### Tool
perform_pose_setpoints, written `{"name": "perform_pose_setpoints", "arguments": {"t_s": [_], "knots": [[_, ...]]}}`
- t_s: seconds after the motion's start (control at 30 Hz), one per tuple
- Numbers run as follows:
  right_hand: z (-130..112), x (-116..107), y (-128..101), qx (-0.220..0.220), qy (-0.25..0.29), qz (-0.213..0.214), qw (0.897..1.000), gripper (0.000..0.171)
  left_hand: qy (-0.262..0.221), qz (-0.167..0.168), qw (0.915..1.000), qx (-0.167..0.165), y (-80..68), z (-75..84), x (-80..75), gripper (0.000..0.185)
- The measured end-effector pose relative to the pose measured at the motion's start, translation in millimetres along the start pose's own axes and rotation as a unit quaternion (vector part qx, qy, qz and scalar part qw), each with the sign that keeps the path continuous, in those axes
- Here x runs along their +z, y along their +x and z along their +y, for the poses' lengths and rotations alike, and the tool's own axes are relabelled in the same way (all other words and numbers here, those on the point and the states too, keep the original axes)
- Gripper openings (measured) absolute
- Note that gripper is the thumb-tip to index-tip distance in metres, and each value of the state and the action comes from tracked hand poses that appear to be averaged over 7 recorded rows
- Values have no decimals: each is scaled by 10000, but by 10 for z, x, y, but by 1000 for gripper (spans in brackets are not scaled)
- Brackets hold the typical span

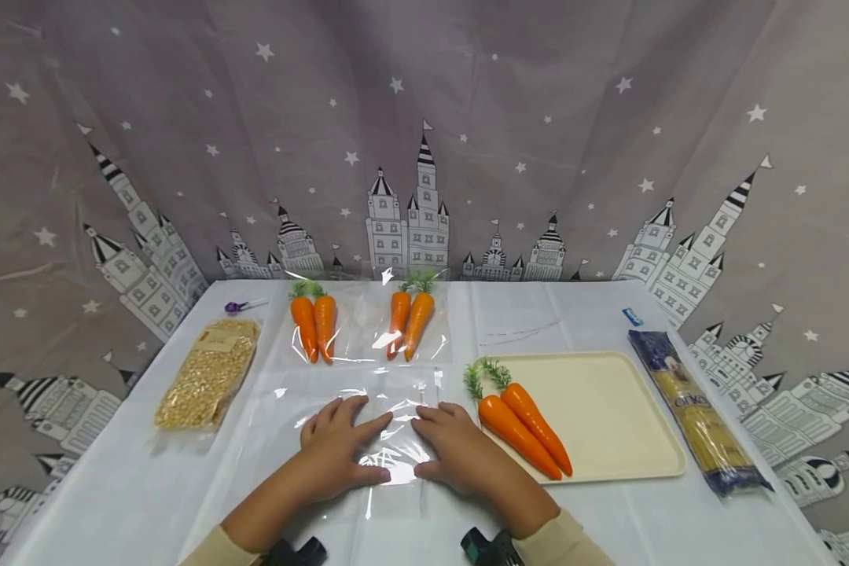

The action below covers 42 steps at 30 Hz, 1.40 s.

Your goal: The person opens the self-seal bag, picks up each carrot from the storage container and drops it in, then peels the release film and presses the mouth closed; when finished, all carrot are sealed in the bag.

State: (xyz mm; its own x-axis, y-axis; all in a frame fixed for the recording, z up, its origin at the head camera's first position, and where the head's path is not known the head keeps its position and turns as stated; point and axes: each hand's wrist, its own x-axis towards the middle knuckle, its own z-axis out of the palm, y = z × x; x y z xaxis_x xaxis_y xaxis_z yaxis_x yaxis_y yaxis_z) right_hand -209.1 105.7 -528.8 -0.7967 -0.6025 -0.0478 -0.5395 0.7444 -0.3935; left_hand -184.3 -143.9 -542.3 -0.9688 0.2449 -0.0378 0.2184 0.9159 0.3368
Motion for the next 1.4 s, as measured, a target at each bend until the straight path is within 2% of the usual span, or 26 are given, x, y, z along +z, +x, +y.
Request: {"name": "perform_pose_setpoints", "arguments": {"t_s": [0.3,0.5,0.73,0.97,1.23,1.4], "knots": [[17,20,-9,-44,-95,101,9999,72,-126,201,9997,-38,-23,7,2,72],[7,0,-10,18,-76,49,10000,72,-363,486,9982,36,-51,-25,23,55],[8,-9,-18,100,18,10,9999,75,-916,974,9909,126,-26,-46,10,32],[7,-11,-10,194,41,-35,9998,76,-978,973,9904,75,-5,-76,4,22],[6,-9,-22,165,57,-9,9998,75,-1465,1134,9827,45,-33,-104,4,16],[24,-9,-24,135,49,56,9999,75,-1580,1197,9801,110,-42,-99,-16,15]]}}
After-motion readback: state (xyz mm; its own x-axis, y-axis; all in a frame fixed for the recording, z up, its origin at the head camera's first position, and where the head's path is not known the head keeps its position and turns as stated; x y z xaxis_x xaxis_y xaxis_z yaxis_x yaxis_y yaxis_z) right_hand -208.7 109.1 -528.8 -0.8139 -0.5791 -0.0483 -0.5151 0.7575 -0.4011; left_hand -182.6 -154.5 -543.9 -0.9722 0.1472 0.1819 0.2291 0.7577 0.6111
